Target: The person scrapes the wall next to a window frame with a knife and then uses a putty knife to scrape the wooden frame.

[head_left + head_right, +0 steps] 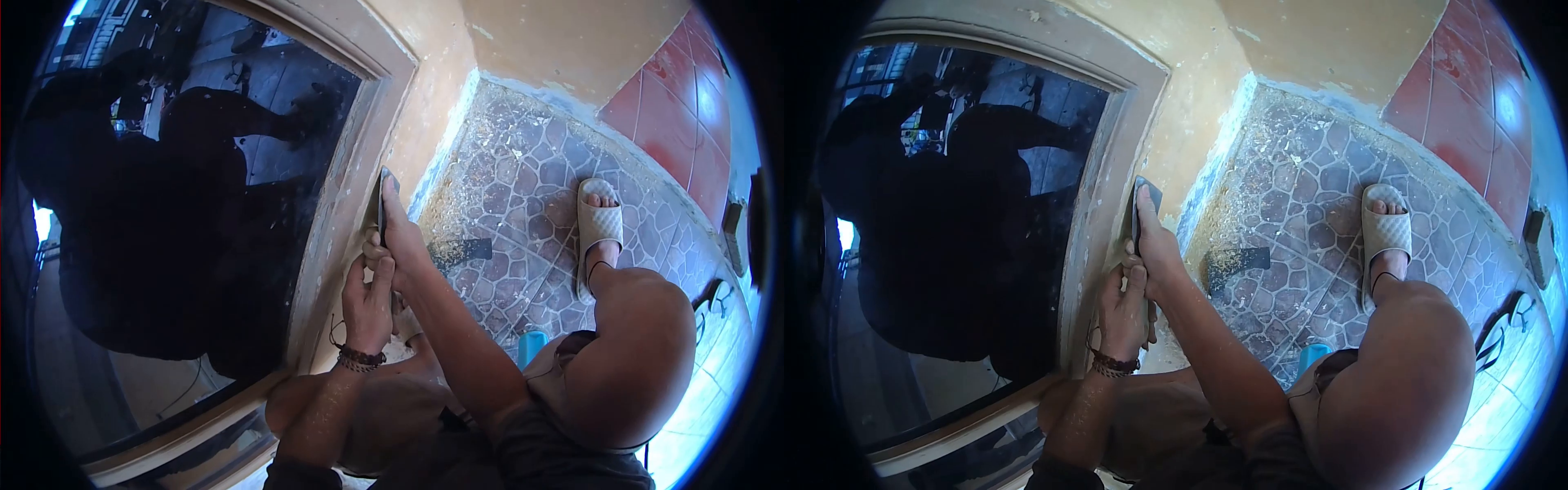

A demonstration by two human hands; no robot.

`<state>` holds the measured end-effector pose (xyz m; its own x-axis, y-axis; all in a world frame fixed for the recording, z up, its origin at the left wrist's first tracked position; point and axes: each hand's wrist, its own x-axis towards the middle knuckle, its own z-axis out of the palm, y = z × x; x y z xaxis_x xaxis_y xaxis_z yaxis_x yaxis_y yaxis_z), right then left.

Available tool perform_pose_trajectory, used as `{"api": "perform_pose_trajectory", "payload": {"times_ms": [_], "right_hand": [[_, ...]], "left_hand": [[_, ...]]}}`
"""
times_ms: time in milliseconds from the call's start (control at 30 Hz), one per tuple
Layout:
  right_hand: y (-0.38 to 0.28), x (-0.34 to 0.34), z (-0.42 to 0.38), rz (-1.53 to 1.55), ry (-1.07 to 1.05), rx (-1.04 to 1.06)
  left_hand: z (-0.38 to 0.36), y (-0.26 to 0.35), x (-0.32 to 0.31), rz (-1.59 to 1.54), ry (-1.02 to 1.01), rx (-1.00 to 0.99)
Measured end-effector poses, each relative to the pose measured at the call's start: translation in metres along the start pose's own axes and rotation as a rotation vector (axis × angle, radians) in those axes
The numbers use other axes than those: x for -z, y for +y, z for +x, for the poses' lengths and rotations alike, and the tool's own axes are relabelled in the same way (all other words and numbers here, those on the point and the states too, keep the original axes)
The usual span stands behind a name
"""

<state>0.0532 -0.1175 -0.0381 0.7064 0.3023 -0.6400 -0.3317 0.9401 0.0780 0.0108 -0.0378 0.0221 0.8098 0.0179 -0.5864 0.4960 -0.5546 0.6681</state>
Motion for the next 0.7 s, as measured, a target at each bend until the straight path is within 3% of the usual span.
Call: {"api": "perform_pose_trajectory", "payload": {"times_ms": [33, 133, 200, 267, 333, 467, 700], "right_hand": [[0.000, 0.003, 0.001, 0.040, -0.048, 0.021], [0.010, 0.005, -0.012, -0.125, 0.098, -0.022], [0.024, 0.013, -0.016, -0.167, 0.047, -0.042], [0.027, 0.019, -0.013, -0.178, 0.059, -0.052], [0.014, 0.010, -0.009, -0.163, 0.122, -0.049], [0.004, 0.007, 0.004, -0.062, 0.033, -0.035], [0.020, 0.009, -0.011, -0.228, 0.113, 0.006]], "left_hand": [[0.000, -0.003, -0.001, 0.001, 0.012, -0.029], [-0.013, -0.027, -0.003, -0.024, 0.078, -0.092], [-0.013, -0.054, -0.003, -0.004, 0.107, -0.228], [-0.011, -0.067, -0.001, -0.012, 0.090, -0.197], [-0.013, -0.031, -0.002, -0.050, 0.036, -0.008], [-0.002, -0.004, -0.002, -0.032, 0.008, -0.028], [-0.014, -0.042, -0.003, -0.069, 0.087, -0.079]]}}
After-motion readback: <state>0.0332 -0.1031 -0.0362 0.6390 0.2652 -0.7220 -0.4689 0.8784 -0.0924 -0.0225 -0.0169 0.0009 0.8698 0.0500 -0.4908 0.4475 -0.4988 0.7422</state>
